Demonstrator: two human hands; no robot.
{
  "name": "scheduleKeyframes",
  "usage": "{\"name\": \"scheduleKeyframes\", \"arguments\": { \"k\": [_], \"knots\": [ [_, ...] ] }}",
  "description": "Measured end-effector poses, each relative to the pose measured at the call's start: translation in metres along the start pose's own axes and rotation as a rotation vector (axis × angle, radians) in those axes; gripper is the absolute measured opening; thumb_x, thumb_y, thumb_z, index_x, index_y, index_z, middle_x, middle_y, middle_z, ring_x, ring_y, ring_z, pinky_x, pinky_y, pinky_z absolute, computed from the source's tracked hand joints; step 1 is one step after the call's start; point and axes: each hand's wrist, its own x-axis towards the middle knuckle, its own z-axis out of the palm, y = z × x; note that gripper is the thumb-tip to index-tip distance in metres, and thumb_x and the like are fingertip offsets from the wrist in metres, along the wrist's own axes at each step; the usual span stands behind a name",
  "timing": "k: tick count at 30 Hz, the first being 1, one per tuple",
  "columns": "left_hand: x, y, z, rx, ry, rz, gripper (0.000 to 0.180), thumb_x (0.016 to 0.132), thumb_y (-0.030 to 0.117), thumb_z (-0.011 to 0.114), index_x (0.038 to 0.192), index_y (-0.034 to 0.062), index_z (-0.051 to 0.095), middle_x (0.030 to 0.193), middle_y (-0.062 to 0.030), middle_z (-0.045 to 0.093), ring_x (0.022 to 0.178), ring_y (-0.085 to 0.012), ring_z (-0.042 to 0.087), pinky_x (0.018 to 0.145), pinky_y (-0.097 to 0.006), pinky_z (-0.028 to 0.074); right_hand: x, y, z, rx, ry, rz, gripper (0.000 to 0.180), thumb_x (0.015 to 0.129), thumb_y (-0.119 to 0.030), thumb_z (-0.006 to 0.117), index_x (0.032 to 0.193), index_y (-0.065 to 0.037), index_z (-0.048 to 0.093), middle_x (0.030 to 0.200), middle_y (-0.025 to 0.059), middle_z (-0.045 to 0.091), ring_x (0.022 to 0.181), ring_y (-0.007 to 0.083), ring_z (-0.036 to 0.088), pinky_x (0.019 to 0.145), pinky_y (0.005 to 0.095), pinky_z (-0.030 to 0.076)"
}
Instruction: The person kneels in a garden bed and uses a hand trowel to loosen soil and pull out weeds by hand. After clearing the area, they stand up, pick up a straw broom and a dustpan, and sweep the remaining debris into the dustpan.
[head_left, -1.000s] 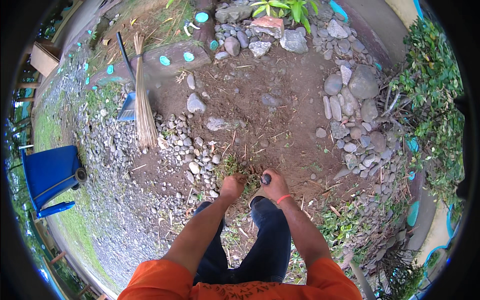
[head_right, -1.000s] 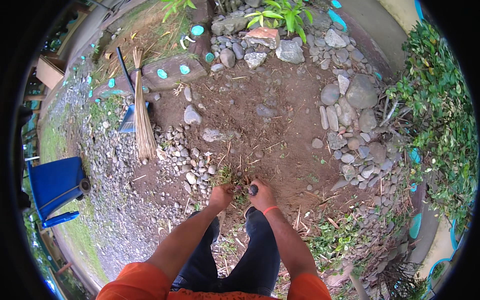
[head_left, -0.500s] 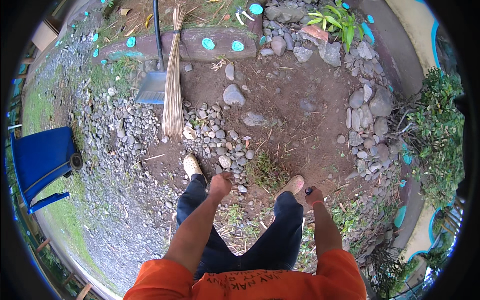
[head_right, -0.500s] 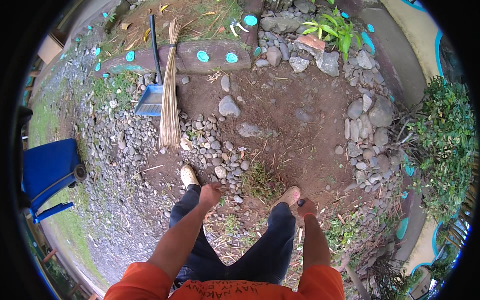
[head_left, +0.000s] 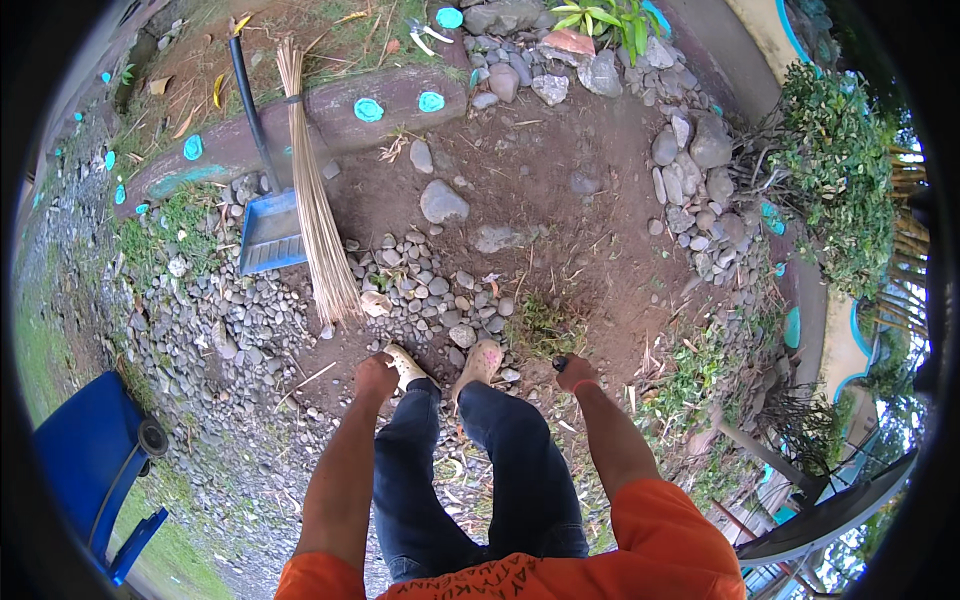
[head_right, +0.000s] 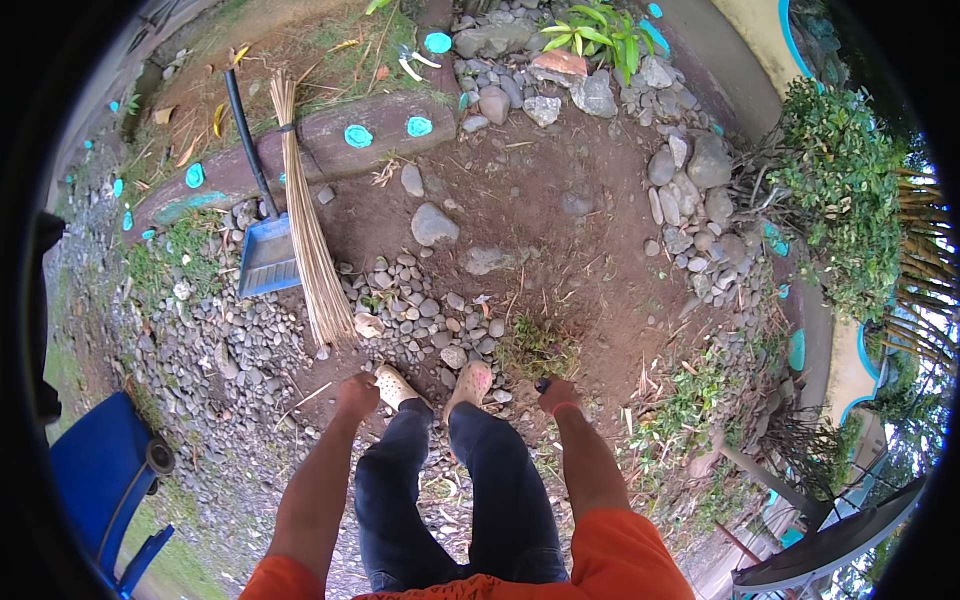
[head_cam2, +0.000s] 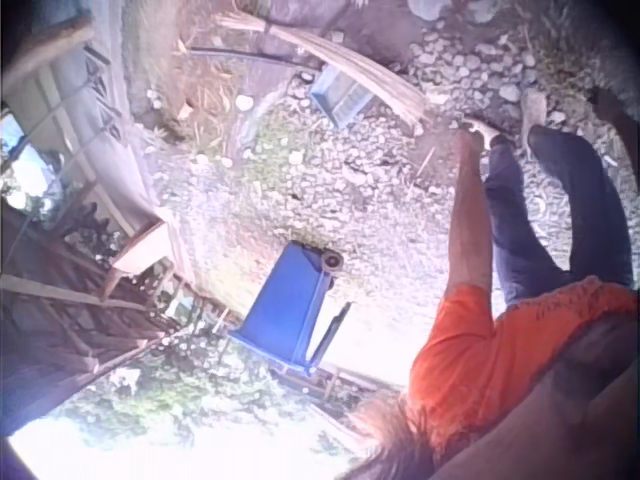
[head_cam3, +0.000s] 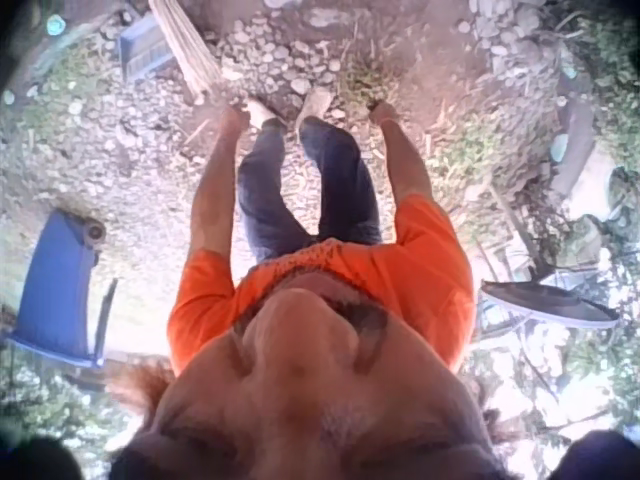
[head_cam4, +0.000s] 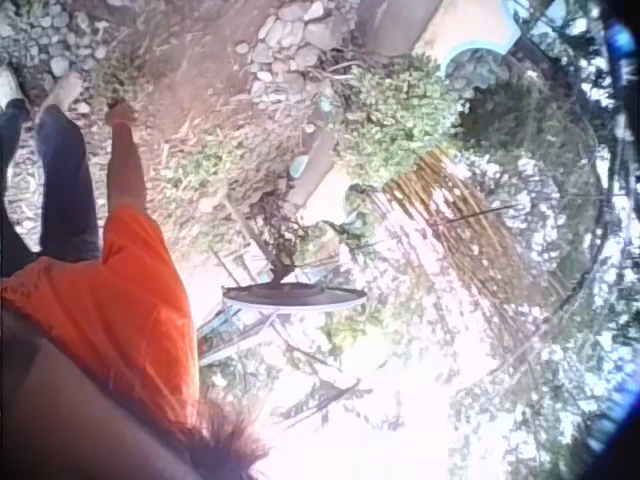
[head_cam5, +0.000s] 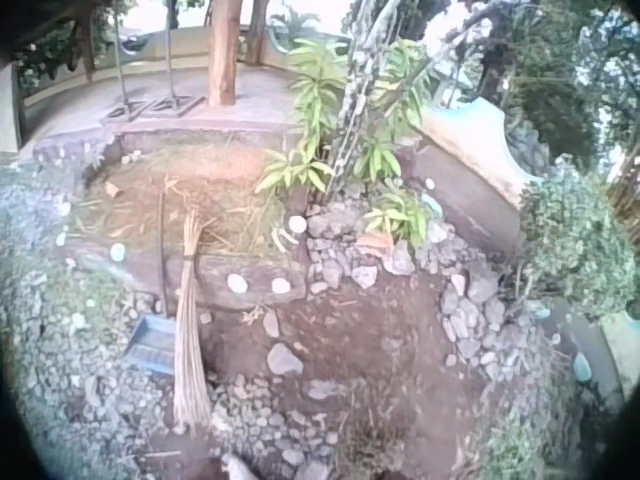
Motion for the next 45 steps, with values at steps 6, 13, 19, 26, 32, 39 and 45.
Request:
{"name": "scheduleKeyframes", "arguments": {
  "k": [6,13,19,26,32,39,45],
  "knots": [
    [0.097,0.029,0.049,0.067,-0.073,0.062,0.036,0.079,0.016,0.055,0.112,0.0125,0.068,0.113,-0.0197,0.066,0.106,-0.0370,0.062,0.094,-0.045,0.049,0.098,0.003,0.047,-0.002,-0.032,0.167,0.046,0.081,-0.023,0.065,0.126,-0.017,0.056,0.128,0.0129,0.059,0.121,0.0321,0.056,0.102,0.0530,0.042],
    [0.238,0.041,0.101,0.206,0.165,0.146,0.055,0.078,0.020,0.063,0.131,0.0110,0.052,0.138,-0.0183,0.046,0.125,-0.0359,0.047,0.101,-0.047,0.042,0.200,-0.075,0.104,0.115,0.175,-0.370,0.065,0.077,-0.027,0.071,0.137,-0.016,0.047,0.139,0.0189,0.045,0.132,0.0338,0.041,0.105,0.0514,0.039],
    [0.294,0.032,0.129,0.140,0.340,-0.048,0.058,0.081,0.022,0.067,0.135,0.0110,0.047,0.132,-0.0221,0.049,0.121,-0.0385,0.049,0.098,-0.047,0.044,0.230,-0.202,0.160,-0.092,0.083,-1.160,0.056,0.073,-0.029,0.072,0.124,-0.010,0.055,0.121,0.0160,0.051,0.119,0.0349,0.049,0.101,0.0441,0.041],
    [0.300,-0.027,0.152,0.023,0.520,0.334,0.025,0.084,0.011,0.056,0.107,0.0056,0.063,0.092,-0.0225,0.064,0.086,-0.0420,0.062,0.078,-0.050,0.051,0.244,-0.214,0.163,0.038,-0.031,-1.091,0.047,0.064,-0.030,0.075,0.105,-0.008,0.066,0.114,0.0141,0.056,0.108,0.0329,0.057,0.089,0.0415,0.049],
    [0.227,-0.052,0.204,0.316,0.033,0.518,0.029,0.081,0.011,0.055,0.108,0.0081,0.066,0.094,-0.0212,0.066,0.086,-0.0401,0.064,0.078,-0.048,0.053,0.312,-0.242,0.008,1.345,0.184,-0.705,0.027,0.073,-0.025,0.079,0.089,-0.007,0.067,0.080,0.0041,0.067,0.071,0.0135,0.062,0.059,0.0292,0.050],
    [0.236,-0.024,0.180,0.277,-0.450,0.479,0.050,0.075,0.029,0.071,0.119,0.0068,0.064,0.116,-0.0181,0.066,0.105,-0.0362,0.063,0.092,-0.043,0.051,0.295,-0.348,0.022,1.006,0.480,-1.009,0.033,0.083,-0.017,0.071,0.113,-0.007,0.061,0.092,0.0048,0.062,0.077,0.0171,0.061,0.066,0.0318,0.052],
    [0.309,0.014,0.105,0.066,0.445,0.067,0.045,0.079,0.032,0.068,0.116,0.0060,0.061,0.115,-0.0231,0.062,0.108,-0.0386,0.060,0.094,-0.043,0.049,0.290,-0.394,0.090,-0.065,0.584,-1.136,0.036,0.079,-0.010,0.058,0.115,-0.007,0.062,0.115,0.0117,0.055,0.113,0.0315,0.048,0.095,0.0441,0.041]
  ]
}}
